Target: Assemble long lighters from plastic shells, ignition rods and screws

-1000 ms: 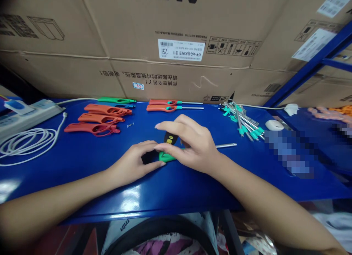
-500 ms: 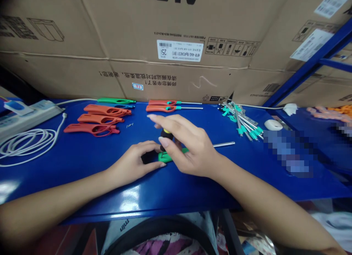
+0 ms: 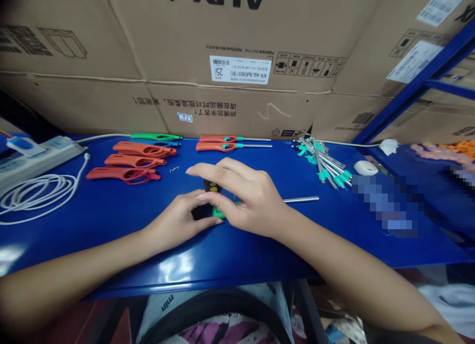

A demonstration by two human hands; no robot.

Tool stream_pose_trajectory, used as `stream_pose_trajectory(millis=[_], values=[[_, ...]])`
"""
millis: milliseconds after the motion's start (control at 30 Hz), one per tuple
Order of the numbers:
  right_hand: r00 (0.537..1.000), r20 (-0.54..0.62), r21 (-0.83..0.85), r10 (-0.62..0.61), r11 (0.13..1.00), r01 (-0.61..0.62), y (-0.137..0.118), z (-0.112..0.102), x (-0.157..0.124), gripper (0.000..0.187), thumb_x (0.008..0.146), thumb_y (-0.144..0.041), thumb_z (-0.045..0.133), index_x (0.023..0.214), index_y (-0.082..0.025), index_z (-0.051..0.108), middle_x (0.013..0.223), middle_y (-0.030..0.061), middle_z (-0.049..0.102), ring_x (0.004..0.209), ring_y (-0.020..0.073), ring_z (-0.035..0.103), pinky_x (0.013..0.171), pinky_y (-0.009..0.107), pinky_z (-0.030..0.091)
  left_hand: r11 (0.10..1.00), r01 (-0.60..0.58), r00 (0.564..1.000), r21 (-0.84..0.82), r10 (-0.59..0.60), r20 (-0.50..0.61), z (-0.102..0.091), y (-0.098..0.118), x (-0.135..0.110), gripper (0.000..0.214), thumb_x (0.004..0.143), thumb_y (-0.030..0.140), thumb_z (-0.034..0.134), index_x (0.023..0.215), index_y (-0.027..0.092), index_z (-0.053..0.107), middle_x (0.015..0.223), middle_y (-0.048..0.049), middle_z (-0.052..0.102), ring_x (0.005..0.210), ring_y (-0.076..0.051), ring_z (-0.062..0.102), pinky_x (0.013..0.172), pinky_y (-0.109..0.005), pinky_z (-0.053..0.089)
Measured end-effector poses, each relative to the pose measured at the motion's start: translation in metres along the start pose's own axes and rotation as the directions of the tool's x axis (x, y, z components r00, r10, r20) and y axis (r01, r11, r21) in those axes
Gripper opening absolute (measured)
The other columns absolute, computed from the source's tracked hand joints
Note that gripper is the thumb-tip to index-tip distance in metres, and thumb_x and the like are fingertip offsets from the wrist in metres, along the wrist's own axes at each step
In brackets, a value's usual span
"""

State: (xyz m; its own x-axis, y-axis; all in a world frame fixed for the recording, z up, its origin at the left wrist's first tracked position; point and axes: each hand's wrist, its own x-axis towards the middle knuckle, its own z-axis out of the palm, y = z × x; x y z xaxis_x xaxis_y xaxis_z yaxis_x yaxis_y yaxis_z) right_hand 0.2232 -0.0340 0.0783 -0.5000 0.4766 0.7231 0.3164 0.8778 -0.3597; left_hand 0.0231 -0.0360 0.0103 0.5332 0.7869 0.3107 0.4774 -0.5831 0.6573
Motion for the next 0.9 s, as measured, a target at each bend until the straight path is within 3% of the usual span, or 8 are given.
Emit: stream_pose_trajectory(millis=[267, 367, 533, 733, 900], values=[[0.999, -0.017, 0.014, -0.051, 0.999, 0.051, 0.002, 0.008, -0.003, 0.028, 0.096, -0.024, 0.063, 0.124, -0.019, 0.064, 0.088, 0.0035, 0.062, 0.076, 0.0143, 0.058, 0.065, 0.026, 0.052, 1.000, 0.024, 1.000, -0.011, -0.024, 0.020, 0.000, 0.004, 0.000, 0.014, 0.087, 0.023, 0.074, 0.098, 0.017, 0.069, 0.097, -0.0056, 0.072, 0.092, -0.023, 0.068, 0.083, -0.037, 0.055], [1.000, -0.001, 0.085, -0.027, 0.996, 0.027, 0.004, 0.009, -0.004, 0.034, 0.098, -0.021, 0.057, 0.132, -0.021, 0.059, 0.096, 0.0046, 0.064, 0.082, 0.0150, 0.060, 0.073, 0.029, 0.055, 1.000, 0.001, 0.999, 0.020, -0.002, 0.035, -0.003, 0.004, 0.001, 0.017, 0.086, 0.024, 0.075, 0.101, 0.018, 0.071, 0.100, -0.0065, 0.073, 0.095, -0.024, 0.068, 0.086, -0.037, 0.054], [0.986, 0.164, 0.280, 0.030, 0.957, -0.076, 0.000, 0.000, -0.002, 0.045, 0.101, -0.014, 0.044, 0.146, -0.020, 0.045, 0.122, 0.0090, 0.066, 0.112, 0.0177, 0.064, 0.092, 0.033, 0.056, 1.000, -0.020, 0.997, 0.000, 0.020, 0.073, -0.008, 0.001, 0.001, 0.018, 0.086, 0.024, 0.074, 0.104, 0.019, 0.072, 0.104, -0.0048, 0.075, 0.095, -0.023, 0.069, 0.085, -0.034, 0.053], [0.997, 0.075, 0.155, 0.001, 0.988, -0.013, 0.006, 0.003, 0.001, 0.033, 0.097, -0.012, 0.047, 0.127, -0.020, 0.058, 0.112, 0.0061, 0.070, 0.098, 0.0150, 0.067, 0.090, 0.031, 0.057, 0.998, 0.011, 0.999, 0.069, -0.013, 0.029, -0.006, -0.003, 0.002, 0.013, 0.082, 0.025, 0.078, 0.091, 0.019, 0.072, 0.089, -0.0027, 0.073, 0.080, -0.020, 0.069, 0.073, -0.030, 0.053], [0.994, 0.080, 0.056, -0.068, 0.996, 0.064, 0.008, 0.008, -0.001, 0.028, 0.100, -0.017, 0.046, 0.126, -0.021, 0.056, 0.113, 0.0057, 0.071, 0.102, 0.0159, 0.067, 0.085, 0.029, 0.057, 0.998, -0.030, 0.998, 0.051, 0.027, 0.063, -0.006, -0.002, 0.003, 0.018, 0.088, 0.023, 0.069, 0.106, 0.021, 0.071, 0.110, -0.0049, 0.073, 0.099, -0.024, 0.070, 0.087, -0.034, 0.055]])
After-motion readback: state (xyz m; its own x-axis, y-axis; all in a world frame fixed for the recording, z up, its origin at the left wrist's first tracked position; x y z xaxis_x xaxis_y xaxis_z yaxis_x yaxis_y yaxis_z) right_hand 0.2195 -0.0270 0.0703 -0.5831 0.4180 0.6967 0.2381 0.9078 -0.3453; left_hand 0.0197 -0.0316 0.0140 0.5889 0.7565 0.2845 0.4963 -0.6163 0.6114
